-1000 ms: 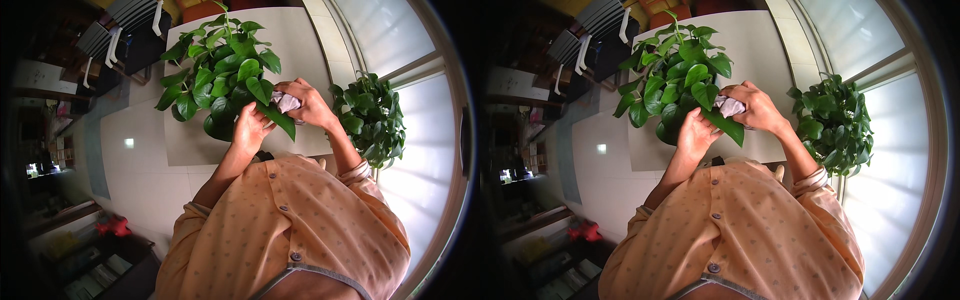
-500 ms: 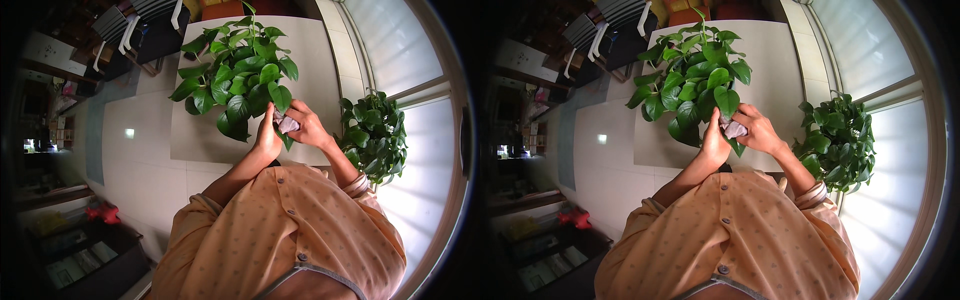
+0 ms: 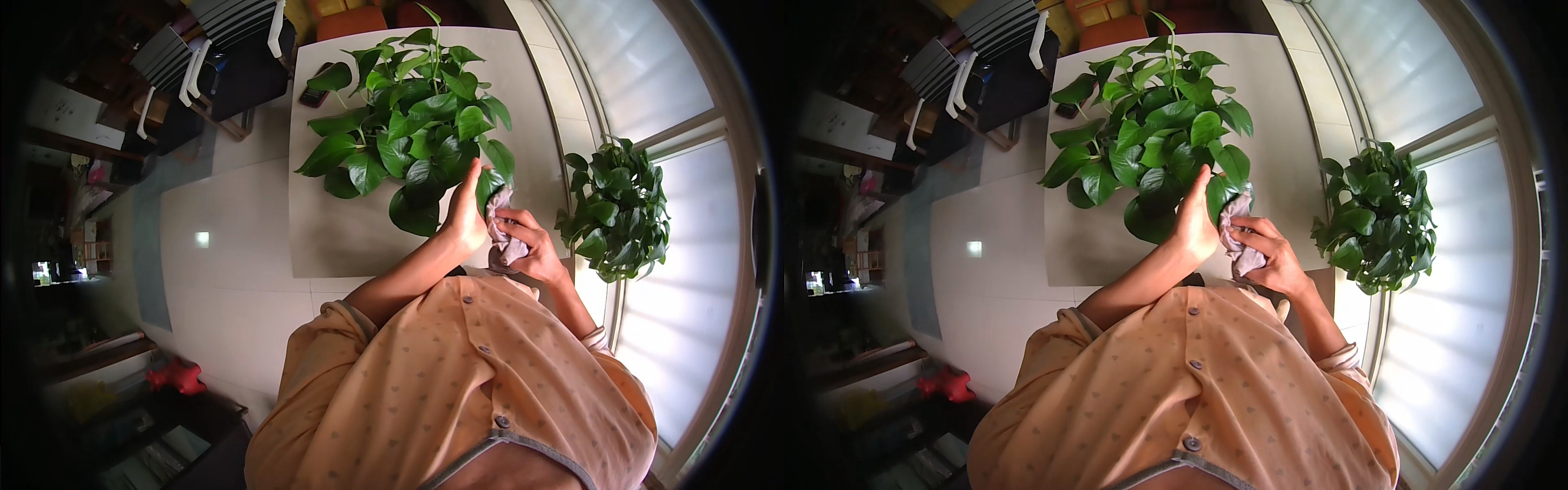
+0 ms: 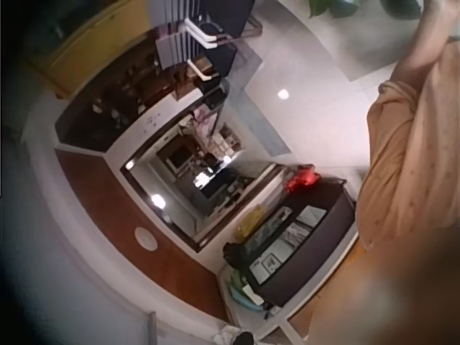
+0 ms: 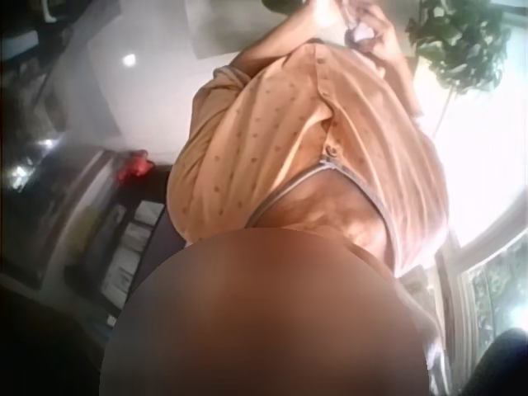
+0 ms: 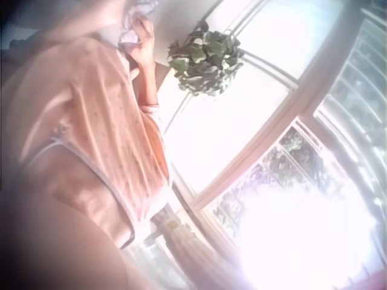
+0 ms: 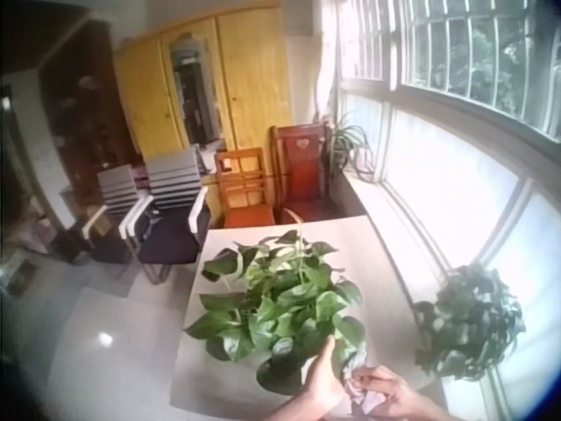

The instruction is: The person wipes the leaves of a potted plant with a cloth. They hold the plant steady with one hand and wipe individual leaves with the other, moving around the plant to reach different sides.

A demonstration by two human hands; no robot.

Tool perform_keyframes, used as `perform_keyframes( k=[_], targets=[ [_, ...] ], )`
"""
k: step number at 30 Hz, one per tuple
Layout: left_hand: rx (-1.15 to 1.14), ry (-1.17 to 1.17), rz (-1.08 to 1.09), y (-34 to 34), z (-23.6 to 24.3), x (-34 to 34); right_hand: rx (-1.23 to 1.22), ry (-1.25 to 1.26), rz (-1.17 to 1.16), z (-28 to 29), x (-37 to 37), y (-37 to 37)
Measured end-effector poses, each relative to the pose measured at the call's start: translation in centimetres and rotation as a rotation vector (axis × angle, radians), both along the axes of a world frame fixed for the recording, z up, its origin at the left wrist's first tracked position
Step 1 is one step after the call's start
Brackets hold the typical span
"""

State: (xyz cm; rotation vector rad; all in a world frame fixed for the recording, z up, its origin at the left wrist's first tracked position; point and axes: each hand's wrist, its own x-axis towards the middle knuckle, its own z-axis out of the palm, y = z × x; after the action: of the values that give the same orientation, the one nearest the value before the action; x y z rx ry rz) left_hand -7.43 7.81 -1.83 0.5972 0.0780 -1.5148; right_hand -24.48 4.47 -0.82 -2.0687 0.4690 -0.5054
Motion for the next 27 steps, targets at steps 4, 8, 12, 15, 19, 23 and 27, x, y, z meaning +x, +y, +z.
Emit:
perform_keyframes(
  k=[4,8,12,15,19,23,27],
  targets=[
    [-0.061,0.037,-0.075,0.1,-0.7,1.1,-0.062,0.09,-0.027,0.8,-0.1,1.5],
    [-0.119,-0.051,-0.195,0.5,0.0,2.8,-0.122,0.275,-0.054,0.3,-1.1,3.4],
    [-0.102,-0.236,-0.359,2.6,1.6,3.7,-0.155,0.382,-0.15,0.7,-1.0,4.8],
    [-0.207,-0.324,-0.562,4.5,0.4,5.1,-0.178,0.381,-0.185,1.2,0.3,5.0],
    [-0.307,-0.36,-0.726,8.7,0.8,10.0,-0.193,0.326,-0.203,2.1,2.5,5.6],
    [-0.215,-0.405,-0.641,12.3,-1.1,15.2,-0.18,0.271,-0.273,3.6,4.0,6.4],
    [-0.15,-0.468,-0.452,13.2,-5.0,18.4,-0.177,0.213,-0.331,5.2,6.3,6.8]
  ],
)
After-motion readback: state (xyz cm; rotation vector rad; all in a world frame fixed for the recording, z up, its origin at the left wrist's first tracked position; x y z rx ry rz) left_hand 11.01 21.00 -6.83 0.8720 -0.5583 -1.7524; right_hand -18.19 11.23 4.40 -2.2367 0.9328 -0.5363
